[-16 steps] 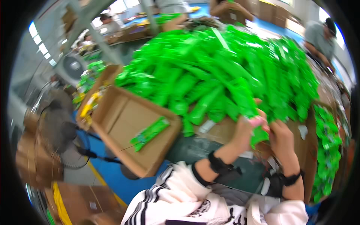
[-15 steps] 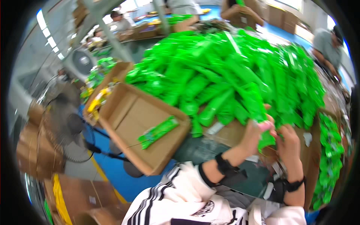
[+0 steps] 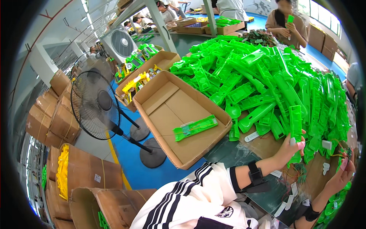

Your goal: Assembling green plastic shells with electronic circuit boards and wiring components.

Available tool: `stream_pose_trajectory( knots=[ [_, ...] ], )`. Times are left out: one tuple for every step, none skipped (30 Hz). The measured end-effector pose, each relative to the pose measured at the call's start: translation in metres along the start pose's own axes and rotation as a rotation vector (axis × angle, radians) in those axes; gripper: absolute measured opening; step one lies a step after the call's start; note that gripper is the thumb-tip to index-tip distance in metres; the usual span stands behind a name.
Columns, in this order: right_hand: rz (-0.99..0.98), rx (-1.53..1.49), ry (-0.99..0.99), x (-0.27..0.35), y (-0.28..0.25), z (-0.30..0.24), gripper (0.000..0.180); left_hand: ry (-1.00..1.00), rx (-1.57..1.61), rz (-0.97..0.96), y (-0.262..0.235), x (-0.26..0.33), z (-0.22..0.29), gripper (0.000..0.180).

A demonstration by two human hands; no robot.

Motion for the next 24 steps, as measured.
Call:
stream_pose_trajectory(
  knots=[
    [0.008, 0.008, -0.001, 0.003, -0.001, -0.001, 0.01, -0.003, -0.037, 0.001, 0.001, 0.001, 0.001, 0.045],
    [-0.065, -0.102, -0.049, 0.009, 0.005, -0.005, 0.009, -0.01, -0.031, -0.008, 0.002, 0.004, 0.001, 0.045],
    [-0.14, -0.213, -0.098, 0.017, 0.014, -0.01, 0.008, -0.028, -0.039, -0.021, 0.003, 0.005, 0.003, 0.045],
    [-0.169, -0.208, -0.1, 0.026, 0.023, -0.016, 0.008, -0.045, -0.048, -0.031, 0.004, 0.005, 0.001, 0.046],
    [-0.17, -0.21, -0.101, 0.036, 0.031, -0.019, 0.008, -0.043, -0.049, -0.031, 0.002, 0.006, 0.0, 0.046],
    [-0.215, -0.174, -0.074, 0.046, 0.038, -0.019, 0.009, 0.003, -0.116, -0.096, 0.005, 0.008, -0.002, 0.048],
    [-0.263, -0.14, -0.045, 0.053, 0.043, -0.016, 0.009, 0.05, -0.184, -0.158, 0.007, 0.01, -0.004, 0.051],
    [-0.266, -0.148, -0.043, 0.06, 0.045, -0.01, 0.009, 0.052, -0.191, -0.155, 0.01, 0.011, -0.004, 0.051],
    [-0.308, -0.019, -0.12, 0.068, 0.047, -0.006, 0.01, 0.033, -0.181, -0.207, 0.017, 0.013, -0.005, 0.052],
    [-0.349, 0.109, -0.196, 0.074, 0.051, -0.004, 0.012, 0.013, -0.172, -0.259, 0.02, 0.013, -0.006, 0.054],
    [-0.36, 0.096, -0.192, 0.077, 0.053, -0.007, 0.012, 0.015, -0.183, -0.245, 0.019, 0.015, -0.006, 0.054],
    [-0.389, 0.074, -0.136, 0.082, 0.055, -0.012, 0.013, 0.091, -0.313, -0.252, 0.019, 0.015, -0.005, 0.054],
    [-0.416, 0.053, -0.079, 0.087, 0.056, -0.018, 0.014, 0.164, -0.442, -0.259, 0.019, 0.017, -0.003, 0.055],
    [-0.451, 0.07, -0.11, 0.089, 0.06, -0.026, 0.02, 0.15, -0.402, -0.231, 0.018, 0.019, -0.001, 0.054],
    [-0.445, 0.084, -0.101, 0.089, 0.062, -0.028, 0.02, 0.138, -0.392, -0.238, 0.018, 0.018, -0.003, 0.054],
    [-0.45, 0.114, -0.163, 0.092, 0.064, -0.031, 0.02, 0.09, -0.393, -0.197, 0.015, 0.018, -0.006, 0.054],
    [-0.45, 0.152, -0.225, 0.093, 0.063, -0.035, 0.02, 0.04, -0.391, -0.166, 0.016, 0.018, -0.008, 0.053],
    [-0.46, 0.136, -0.242, 0.092, 0.062, -0.037, 0.02, 0.053, -0.394, -0.134, 0.019, 0.018, -0.006, 0.05],
    [-0.443, 0.165, -0.23, 0.09, 0.063, -0.036, 0.02, 0.073, -0.428, -0.126, 0.019, 0.018, -0.005, 0.047],
    [-0.447, 0.064, -0.203, 0.091, 0.064, -0.031, 0.021, 0.082, -0.448, -0.126, 0.017, 0.017, -0.008, 0.045],
    [-0.446, -0.03, -0.18, 0.091, 0.062, -0.026, 0.021, 0.192, -0.505, -0.132, 0.014, 0.016, -0.004, 0.041],
    [-0.467, -0.158, -0.1, 0.092, 0.066, -0.025, 0.022, 0.208, -0.447, -0.116, 0.008, 0.017, 0.0, 0.038],
    [-0.481, -0.277, -0.013, 0.094, 0.07, -0.018, 0.023, 0.09, -0.407, -0.049, 0.005, 0.015, 0.003, 0.036],
    [-0.452, -0.346, 0.028, 0.093, 0.068, -0.01, 0.023, 0.106, -0.51, -0.083, 0.0, 0.01, -0.003, 0.034]
  ],
)
Point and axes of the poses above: each hand's wrist, its own x-axis away from the middle knuckle, its own y-axis out of the palm, z = x × y, the point moved 4 cm from there along -x, towards the middle knuckle, and after that the axes turned 6 degrees about y, right-handed, at the moved point
